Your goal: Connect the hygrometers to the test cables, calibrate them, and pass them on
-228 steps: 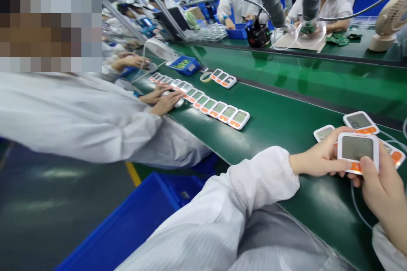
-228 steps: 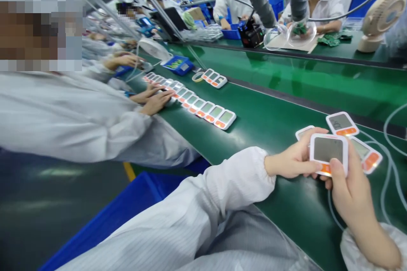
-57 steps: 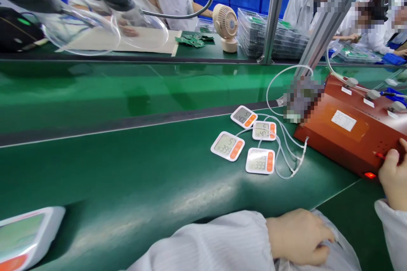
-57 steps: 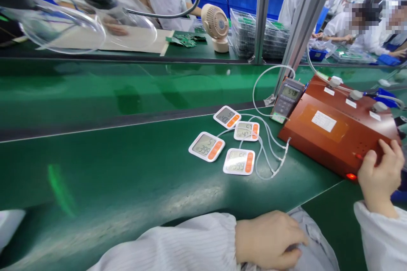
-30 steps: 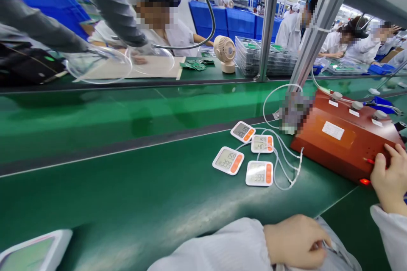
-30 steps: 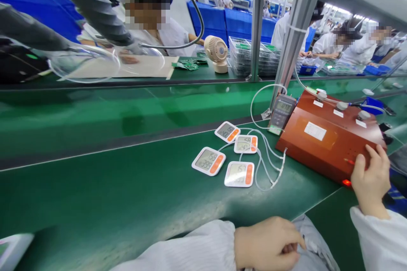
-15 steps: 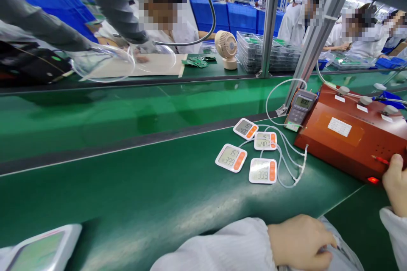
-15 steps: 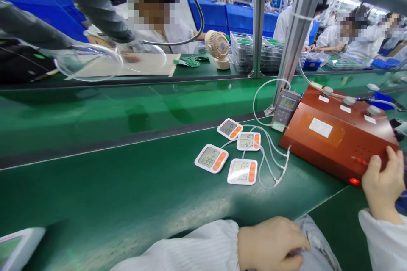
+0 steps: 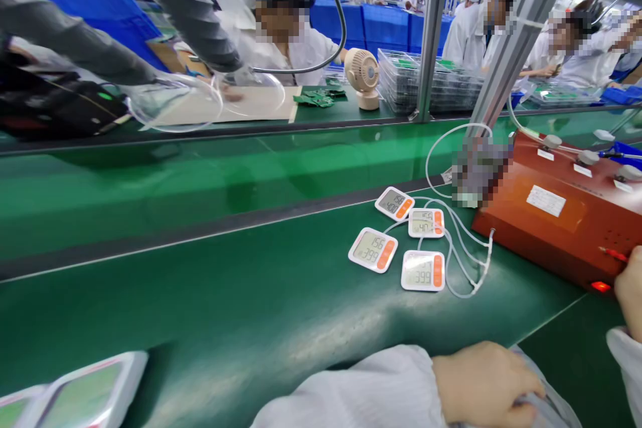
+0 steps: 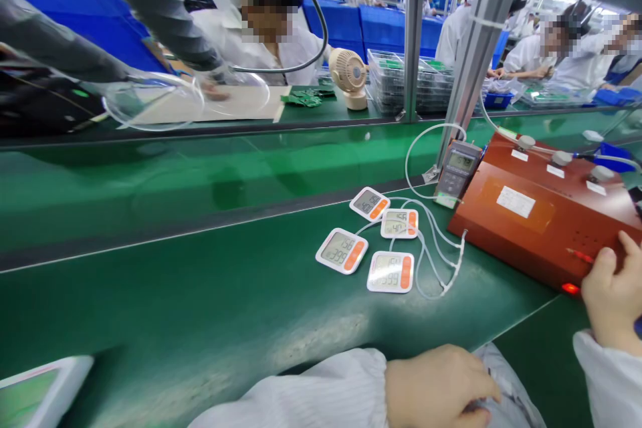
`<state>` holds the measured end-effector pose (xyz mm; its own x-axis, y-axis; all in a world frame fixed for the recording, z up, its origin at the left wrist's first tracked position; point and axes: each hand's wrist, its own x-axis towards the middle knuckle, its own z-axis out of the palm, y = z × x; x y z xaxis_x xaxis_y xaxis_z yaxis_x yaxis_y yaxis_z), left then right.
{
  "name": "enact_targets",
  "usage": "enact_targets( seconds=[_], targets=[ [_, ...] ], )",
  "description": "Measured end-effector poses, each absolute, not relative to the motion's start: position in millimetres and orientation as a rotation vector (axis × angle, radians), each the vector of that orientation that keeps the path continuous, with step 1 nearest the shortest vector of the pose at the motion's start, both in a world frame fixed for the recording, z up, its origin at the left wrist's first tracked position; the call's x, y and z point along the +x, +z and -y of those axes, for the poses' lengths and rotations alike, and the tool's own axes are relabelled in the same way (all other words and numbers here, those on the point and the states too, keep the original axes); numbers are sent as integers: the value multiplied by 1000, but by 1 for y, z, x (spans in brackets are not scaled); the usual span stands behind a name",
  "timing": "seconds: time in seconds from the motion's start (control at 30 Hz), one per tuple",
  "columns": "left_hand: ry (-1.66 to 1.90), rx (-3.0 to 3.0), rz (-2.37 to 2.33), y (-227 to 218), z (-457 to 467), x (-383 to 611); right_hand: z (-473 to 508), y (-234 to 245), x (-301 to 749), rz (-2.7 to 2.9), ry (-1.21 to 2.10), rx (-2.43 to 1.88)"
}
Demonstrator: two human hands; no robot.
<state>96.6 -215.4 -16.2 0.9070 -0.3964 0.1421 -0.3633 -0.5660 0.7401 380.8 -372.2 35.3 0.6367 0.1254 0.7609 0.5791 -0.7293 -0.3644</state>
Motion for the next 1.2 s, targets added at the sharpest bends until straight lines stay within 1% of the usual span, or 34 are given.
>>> enact_targets(
  seconds=[0.27,0.47,0.73,1.2],
  targets=[
    [-55,2202,525,-11,212,94,371,34,383,525,-1039,-2284],
    [-80,2202,510,-10,213,94,372,36,378,578,-984,-2260],
    [-64,2156,458,-8,210,89,365,36,380,560,-1060,-2229],
    [-238,2063,287,9,204,91,357,41,370,477,-847,-2155]
  ],
)
